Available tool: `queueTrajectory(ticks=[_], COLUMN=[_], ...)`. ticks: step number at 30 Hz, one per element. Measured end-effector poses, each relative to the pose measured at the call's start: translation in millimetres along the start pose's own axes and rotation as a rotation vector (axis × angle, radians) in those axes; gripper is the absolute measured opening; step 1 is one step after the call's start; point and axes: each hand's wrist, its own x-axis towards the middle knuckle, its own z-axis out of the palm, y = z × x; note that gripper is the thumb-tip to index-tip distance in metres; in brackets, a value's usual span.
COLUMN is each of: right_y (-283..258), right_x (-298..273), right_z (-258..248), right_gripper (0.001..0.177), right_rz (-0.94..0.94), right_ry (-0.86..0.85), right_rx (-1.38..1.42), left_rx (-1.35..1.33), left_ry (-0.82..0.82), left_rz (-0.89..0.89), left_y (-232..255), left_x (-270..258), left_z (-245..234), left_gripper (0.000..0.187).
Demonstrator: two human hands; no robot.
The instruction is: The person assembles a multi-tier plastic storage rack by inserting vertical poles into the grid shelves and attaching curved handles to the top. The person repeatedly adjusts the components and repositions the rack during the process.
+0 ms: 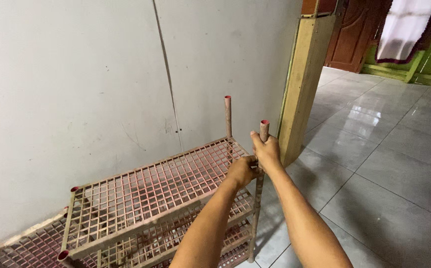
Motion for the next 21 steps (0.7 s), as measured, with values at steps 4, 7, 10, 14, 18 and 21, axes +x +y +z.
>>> queueTrajectory(ticks=[4, 7, 10, 14, 18, 21], right_y=[5.1, 5.2, -1.3, -5.1, 6.7, 9.5], right_x=[8.4, 15.5, 19.8, -0.5, -38.6, -37.2], right_z=[-10.6, -22.5, -33.7, -20.4, 29.9, 40.2], right_gripper=[0.034, 0.032, 0.036, 0.023, 0.042, 0.05], right_rz=[0.084, 0.131, 0.175, 0.041, -0.339, -0.373], right_ry=[-0.229, -0.412, -0.636, -0.219, 0.351, 0.444], right_rx=[0.198, 0.296, 0.398, 0.072, -0.289, -0.359], left_rx=[0.035, -0.004, -0.072, 0.038, 0.232, 0.273], left_ry=[-0.002, -0.016, -0.004, 0.021, 0.032, 0.012], left_rz=[-0.02, -0.039, -0.028, -0.034, 0.044, 0.066], left_y=[5.7, 9.0, 11.6, 7.9, -11.8, -28.3], left_x=[-1.7, -4.9, -7.8, -4.8, 8.8, 18.3], left_z=[-2.7, -4.2, -4.9, -3.3, 0.5, 9.7], left_gripper=[0.034, 0.027, 0.027, 0.03, 0.031, 0.032])
